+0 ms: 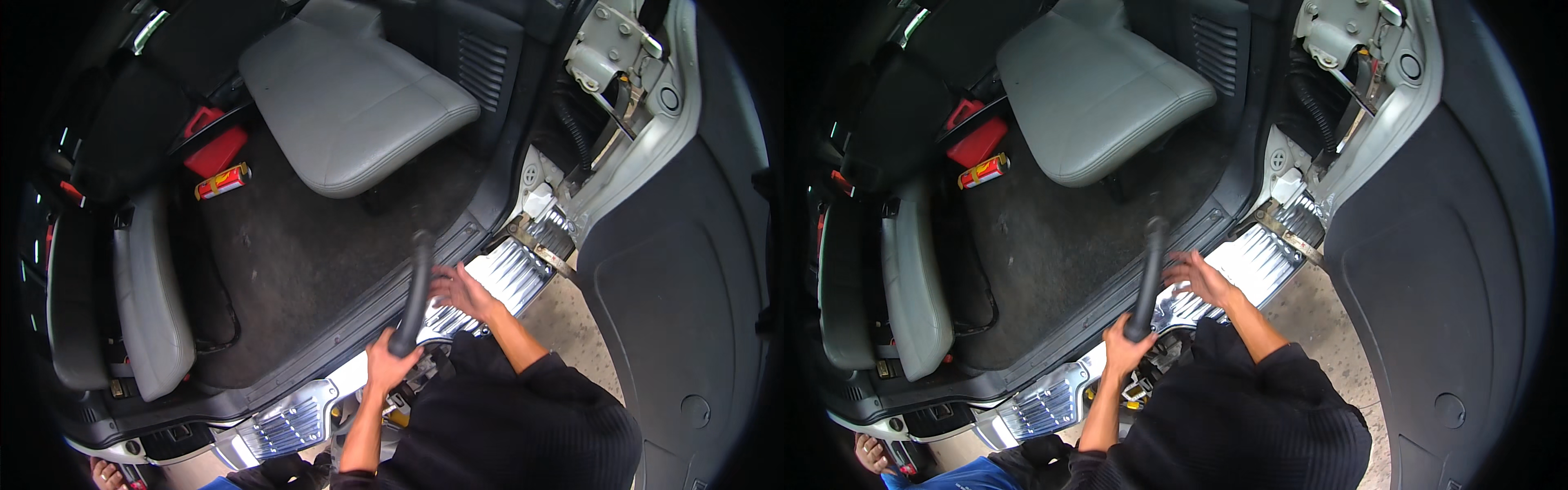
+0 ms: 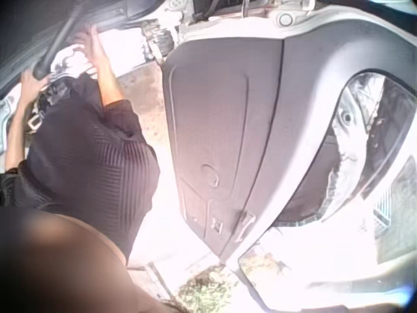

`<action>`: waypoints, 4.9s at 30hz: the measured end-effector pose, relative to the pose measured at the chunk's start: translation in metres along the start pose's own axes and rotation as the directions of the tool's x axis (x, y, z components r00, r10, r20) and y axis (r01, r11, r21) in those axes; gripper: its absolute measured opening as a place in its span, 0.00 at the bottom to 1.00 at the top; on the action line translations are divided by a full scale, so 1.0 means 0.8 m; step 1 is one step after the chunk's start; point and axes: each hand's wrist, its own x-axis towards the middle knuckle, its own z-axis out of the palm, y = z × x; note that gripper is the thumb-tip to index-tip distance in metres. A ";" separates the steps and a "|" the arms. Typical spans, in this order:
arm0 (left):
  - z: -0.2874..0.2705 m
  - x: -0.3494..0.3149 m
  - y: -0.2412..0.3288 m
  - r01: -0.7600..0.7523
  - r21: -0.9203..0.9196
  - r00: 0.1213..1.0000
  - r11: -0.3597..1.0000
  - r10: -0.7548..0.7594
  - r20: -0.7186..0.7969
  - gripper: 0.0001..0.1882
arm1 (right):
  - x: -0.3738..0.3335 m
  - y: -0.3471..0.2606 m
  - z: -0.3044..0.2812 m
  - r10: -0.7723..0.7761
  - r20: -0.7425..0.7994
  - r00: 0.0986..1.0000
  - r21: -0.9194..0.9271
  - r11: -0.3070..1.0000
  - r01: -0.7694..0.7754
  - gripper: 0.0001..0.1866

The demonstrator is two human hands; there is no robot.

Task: The person uses a vacuum cleaner hose to clean the rear cargo area and seats of a car. They move the hose across the floor mat and seat surfaces, removing debris while another person stands nearby.

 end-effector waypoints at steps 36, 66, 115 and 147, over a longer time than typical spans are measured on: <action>0.045 0.052 -0.022 0.110 -0.369 0.980 0.923 -0.038 0.198 0.28 | 0.136 -0.070 0.009 -0.081 -0.594 0.800 0.138 0.970 0.200 0.20; 0.040 -0.146 -0.024 0.090 -0.311 0.989 0.946 -0.122 -0.084 0.27 | 0.052 0.026 0.106 0.311 -0.301 0.901 0.174 0.947 -0.269 0.19; 0.003 -0.206 -0.023 0.544 -0.414 0.617 0.730 -0.682 -0.393 0.34 | 0.077 0.198 0.259 0.521 0.057 0.851 -0.333 0.814 -0.476 0.11; 0.005 -0.144 -0.046 0.326 -0.330 0.897 0.886 -0.400 -0.190 0.39 | 0.097 0.188 0.192 0.437 0.070 0.897 -0.248 0.878 -0.409 0.39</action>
